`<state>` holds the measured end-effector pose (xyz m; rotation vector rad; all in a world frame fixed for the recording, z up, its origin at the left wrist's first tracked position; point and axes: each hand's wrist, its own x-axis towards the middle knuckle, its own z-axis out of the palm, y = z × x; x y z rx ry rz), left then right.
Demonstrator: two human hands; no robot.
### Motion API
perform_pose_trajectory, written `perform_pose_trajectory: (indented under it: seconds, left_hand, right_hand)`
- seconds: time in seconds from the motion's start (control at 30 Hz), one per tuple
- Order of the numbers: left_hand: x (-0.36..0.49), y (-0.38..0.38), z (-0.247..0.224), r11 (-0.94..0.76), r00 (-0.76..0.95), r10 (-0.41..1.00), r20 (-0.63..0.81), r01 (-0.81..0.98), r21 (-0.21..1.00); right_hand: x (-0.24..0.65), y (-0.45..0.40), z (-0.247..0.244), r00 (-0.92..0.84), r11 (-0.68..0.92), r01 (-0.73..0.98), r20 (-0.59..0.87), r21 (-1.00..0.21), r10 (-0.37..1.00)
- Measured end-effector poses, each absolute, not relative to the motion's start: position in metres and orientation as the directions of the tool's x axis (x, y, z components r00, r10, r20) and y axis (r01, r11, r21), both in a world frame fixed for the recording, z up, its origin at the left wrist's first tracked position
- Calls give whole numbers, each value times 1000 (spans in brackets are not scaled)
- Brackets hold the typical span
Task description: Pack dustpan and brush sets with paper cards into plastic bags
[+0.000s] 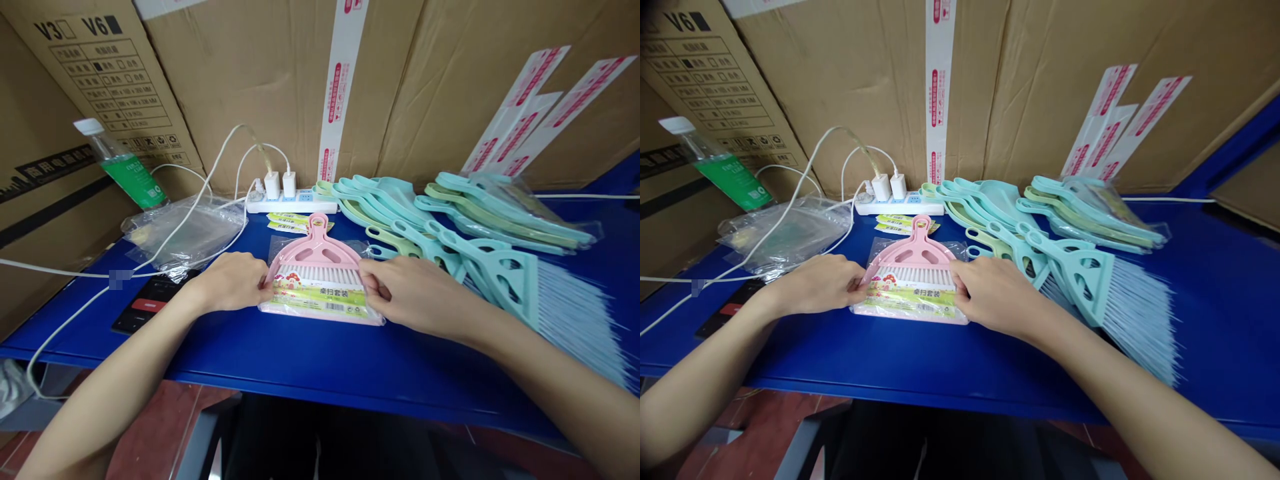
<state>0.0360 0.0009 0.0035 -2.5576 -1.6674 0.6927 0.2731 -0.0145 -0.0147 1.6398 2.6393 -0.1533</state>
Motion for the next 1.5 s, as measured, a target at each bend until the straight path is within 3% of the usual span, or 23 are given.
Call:
perform_pose_trajectory:
  seconds: [0.2,0.47,0.67,0.83,1.23,1.4,1.5]
  left_hand:
    - [37,1,4,-415,317,878,-358,876,-245]
    - [40,-2,2,-403,303,896,-324,862,-309]
    - [40,0,3,-324,252,940,-231,872,-366]
    - [40,3,4,-227,203,974,-105,912,-341]
    - [41,7,-1,-219,247,968,48,922,-320]
    - [40,7,-2,-233,260,965,34,910,-342]
    - [41,7,-2,-235,251,968,-5,898,-372]
  right_hand:
    - [273,-16,-14,-408,400,911,-84,-100,909]
    - [276,-11,-18,-400,398,916,-32,-51,916]
    - [275,-10,-13,-341,342,940,-37,1,939]
    - [276,-8,-12,-324,324,946,-18,-9,946]
    - [287,1,-11,-281,280,960,139,30,950]
    - [286,1,-10,-232,219,969,126,111,964]
    - [283,0,-7,-201,194,976,64,101,978]
